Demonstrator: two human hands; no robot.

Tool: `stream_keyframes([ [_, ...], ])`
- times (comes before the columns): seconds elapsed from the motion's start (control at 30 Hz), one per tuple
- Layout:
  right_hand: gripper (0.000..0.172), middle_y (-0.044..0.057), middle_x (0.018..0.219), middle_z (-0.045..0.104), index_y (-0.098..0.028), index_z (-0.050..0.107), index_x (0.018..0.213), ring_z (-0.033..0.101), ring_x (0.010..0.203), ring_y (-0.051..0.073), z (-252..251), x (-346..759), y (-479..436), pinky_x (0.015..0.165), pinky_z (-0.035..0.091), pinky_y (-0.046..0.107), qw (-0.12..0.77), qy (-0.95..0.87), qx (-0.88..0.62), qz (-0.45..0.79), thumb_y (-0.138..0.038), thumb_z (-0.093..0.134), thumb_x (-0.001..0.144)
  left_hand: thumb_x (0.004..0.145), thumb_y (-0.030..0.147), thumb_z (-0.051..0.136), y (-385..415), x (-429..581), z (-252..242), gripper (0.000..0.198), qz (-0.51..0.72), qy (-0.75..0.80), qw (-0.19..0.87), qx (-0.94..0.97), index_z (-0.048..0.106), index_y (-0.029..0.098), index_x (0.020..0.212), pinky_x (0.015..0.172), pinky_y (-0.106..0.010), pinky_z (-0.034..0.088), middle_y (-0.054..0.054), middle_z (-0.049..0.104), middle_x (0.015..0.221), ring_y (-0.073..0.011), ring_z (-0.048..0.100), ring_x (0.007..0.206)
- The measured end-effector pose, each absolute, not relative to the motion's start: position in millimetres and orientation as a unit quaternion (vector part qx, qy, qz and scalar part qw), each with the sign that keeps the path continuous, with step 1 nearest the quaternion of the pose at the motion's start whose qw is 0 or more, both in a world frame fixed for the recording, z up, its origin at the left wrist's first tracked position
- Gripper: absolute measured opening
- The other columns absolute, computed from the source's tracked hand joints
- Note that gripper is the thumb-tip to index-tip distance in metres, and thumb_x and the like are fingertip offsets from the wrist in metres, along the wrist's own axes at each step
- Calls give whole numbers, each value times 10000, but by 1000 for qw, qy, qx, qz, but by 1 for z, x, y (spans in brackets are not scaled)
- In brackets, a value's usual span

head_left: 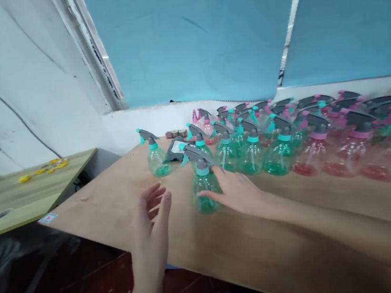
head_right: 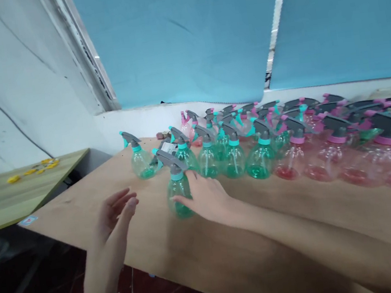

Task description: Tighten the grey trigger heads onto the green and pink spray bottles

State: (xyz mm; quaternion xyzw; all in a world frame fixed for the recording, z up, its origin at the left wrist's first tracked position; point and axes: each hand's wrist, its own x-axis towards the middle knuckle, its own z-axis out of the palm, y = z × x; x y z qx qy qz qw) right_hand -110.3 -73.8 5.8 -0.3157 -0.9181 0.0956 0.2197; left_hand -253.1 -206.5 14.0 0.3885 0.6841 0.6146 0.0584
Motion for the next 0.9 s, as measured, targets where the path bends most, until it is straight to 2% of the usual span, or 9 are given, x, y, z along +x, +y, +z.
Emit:
stream_keyframes([
  [0.2,569,150,1011,639,-117,476,1138,641,807,306,2,-56,-61,595,462,388,243,-912,-312,111,-588,423,823,790,478,576,-183,-203,-12,410,583,689,122,413,543,191,1082,780,-406,492,-107,603,1079,-276,576,1011],
  [0.4,579,103,834,641,-109,482,1124,622,690,267,4,1,-56,535,425,349,226,-898,-351,138,-595,462,810,776,479,596,-169,-144,-37,470,570,691,152,417,520,195,1144,854,-477,465,-122,554,1185,-308,564,1056],
  [0.5,594,90,835,640,-130,466,1158,613,682,250,5,27,-56,528,418,333,231,-891,-360,153,-606,471,802,763,457,621,-160,-117,-47,544,562,688,166,428,469,206,1221,876,-497,451,-129,505,1241,-321,542,1085],
  [0.6,568,92,925,646,-157,460,1168,617,760,246,8,50,-59,583,447,339,235,-890,-352,169,-587,498,799,759,425,629,-154,-94,-58,624,553,673,181,456,393,218,1299,933,-513,402,-130,457,1295,-325,497,1147],
  [0.73,534,89,1040,640,-175,508,1115,588,939,267,12,71,-64,754,460,397,232,-899,-334,162,-587,537,776,764,383,626,-153,-72,-70,687,543,634,214,507,317,212,1353,979,-495,372,-130,440,1325,-309,454,1204],
  [0.83,584,88,1083,633,-180,503,1161,556,1016,276,16,79,-68,852,426,437,215,-901,-342,157,-598,556,756,766,370,622,-155,-66,-76,699,539,628,199,524,305,197,1365,975,-495,378,-140,441,1324,-314,455,1203],
  [0.9,645,85,1076,634,-190,464,1230,552,1019,273,17,81,-71,864,421,443,211,-899,-347,161,-598,572,743,776,361,613,-156,-66,-78,689,539,623,183,537,296,199,1367,959,-496,396,-142,429,1332,-315,469,1188],
])
